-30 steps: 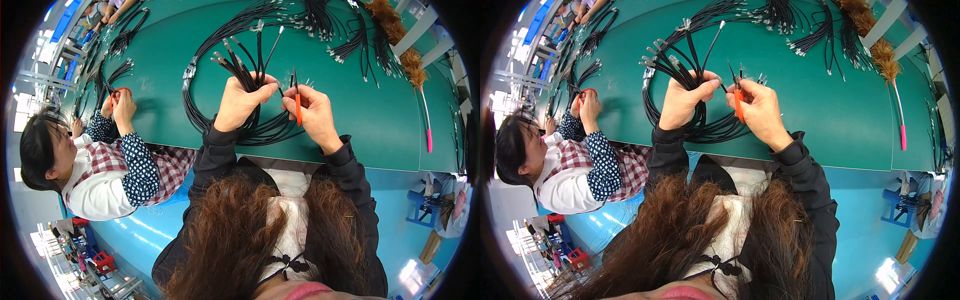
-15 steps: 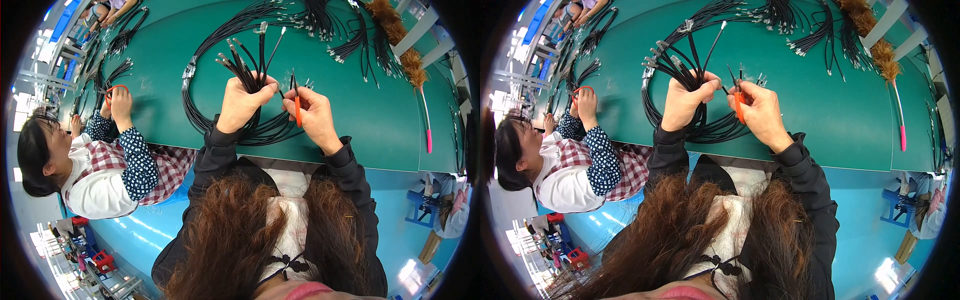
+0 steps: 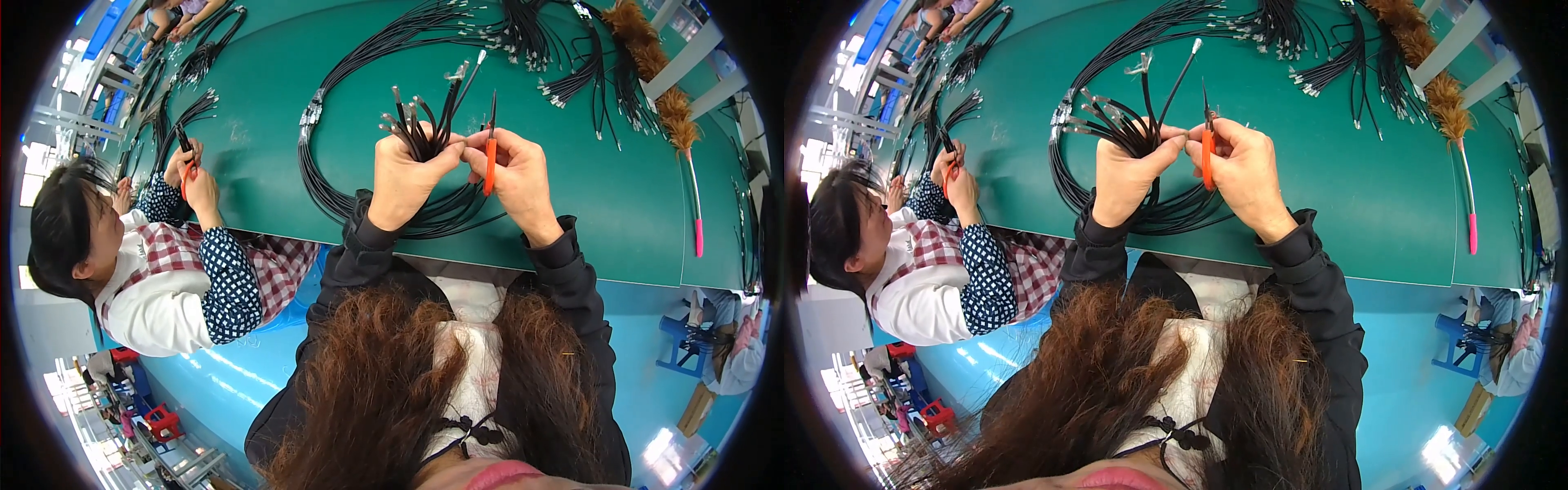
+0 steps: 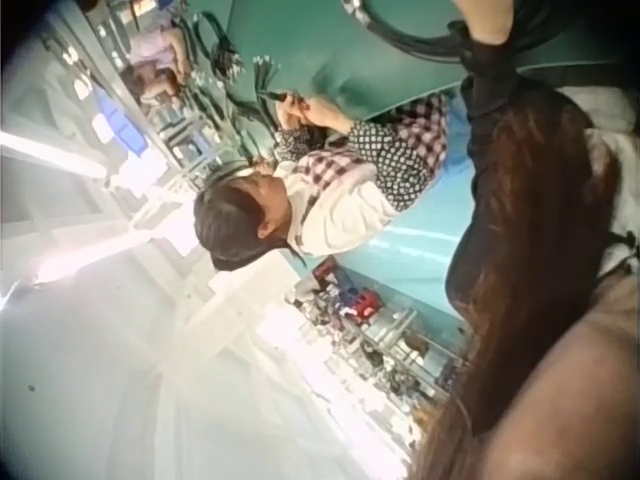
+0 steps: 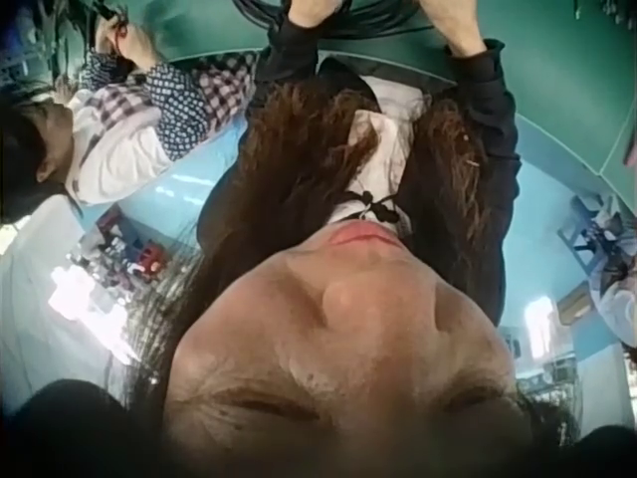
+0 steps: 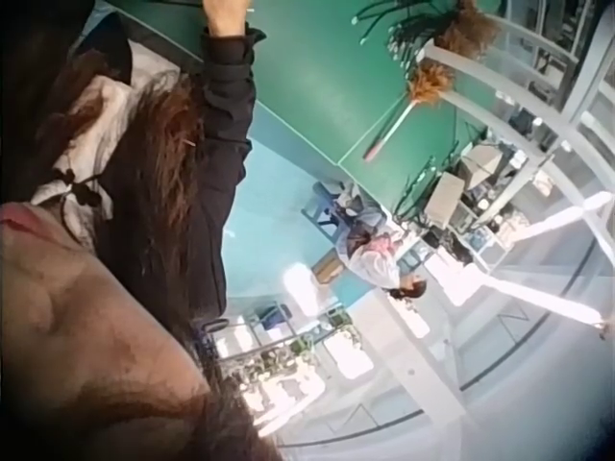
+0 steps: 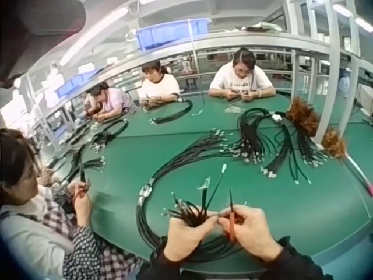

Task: The person holds a bundle of black cables and uses orange shears to snip the ends of the individual wires. After trimming the wires, they set the shears down and pick up a single cable from the bundle.

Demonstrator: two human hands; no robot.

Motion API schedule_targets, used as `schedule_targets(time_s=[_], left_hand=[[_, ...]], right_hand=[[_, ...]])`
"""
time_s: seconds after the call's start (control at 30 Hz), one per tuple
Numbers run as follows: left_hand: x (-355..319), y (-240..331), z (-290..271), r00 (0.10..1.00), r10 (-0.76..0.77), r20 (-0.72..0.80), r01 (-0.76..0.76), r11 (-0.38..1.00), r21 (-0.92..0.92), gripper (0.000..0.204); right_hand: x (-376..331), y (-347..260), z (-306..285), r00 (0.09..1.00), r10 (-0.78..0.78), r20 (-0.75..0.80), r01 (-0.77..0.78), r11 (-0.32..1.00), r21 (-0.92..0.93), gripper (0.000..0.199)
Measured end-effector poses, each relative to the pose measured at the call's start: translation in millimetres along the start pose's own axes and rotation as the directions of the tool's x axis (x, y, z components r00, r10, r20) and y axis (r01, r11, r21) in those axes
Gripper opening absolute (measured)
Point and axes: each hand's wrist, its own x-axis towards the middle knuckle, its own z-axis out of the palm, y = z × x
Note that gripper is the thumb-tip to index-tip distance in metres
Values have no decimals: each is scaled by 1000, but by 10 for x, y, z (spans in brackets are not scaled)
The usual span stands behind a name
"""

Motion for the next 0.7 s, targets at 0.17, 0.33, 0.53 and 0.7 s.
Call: schedule_targets(time_s=[0.17, 0.33, 0.53, 0.7], left_hand=[[-20, 10, 62, 995, 64, -73, -66, 997, -26, 8], [-18, 2, 23, 999, 5, -50, -10, 995, -99, 8], [-7, 7, 14, 997, -69, -16, 65, 982, -175, 8], [-15, -25, 66, 997, -15, -79, 8, 996, -89, 9]], right_hand=[[6, -11, 7, 999, -32, 3, 32, 996, 77, 12], [-2, -52, 40, 999, -50, -15, 51, 996, 75, 11], [21, 14, 33, 999, 12, -35, -3, 971, 240, 13], [30, -14, 16, 1000, 0, -18, 3, 984, 179, 14]])
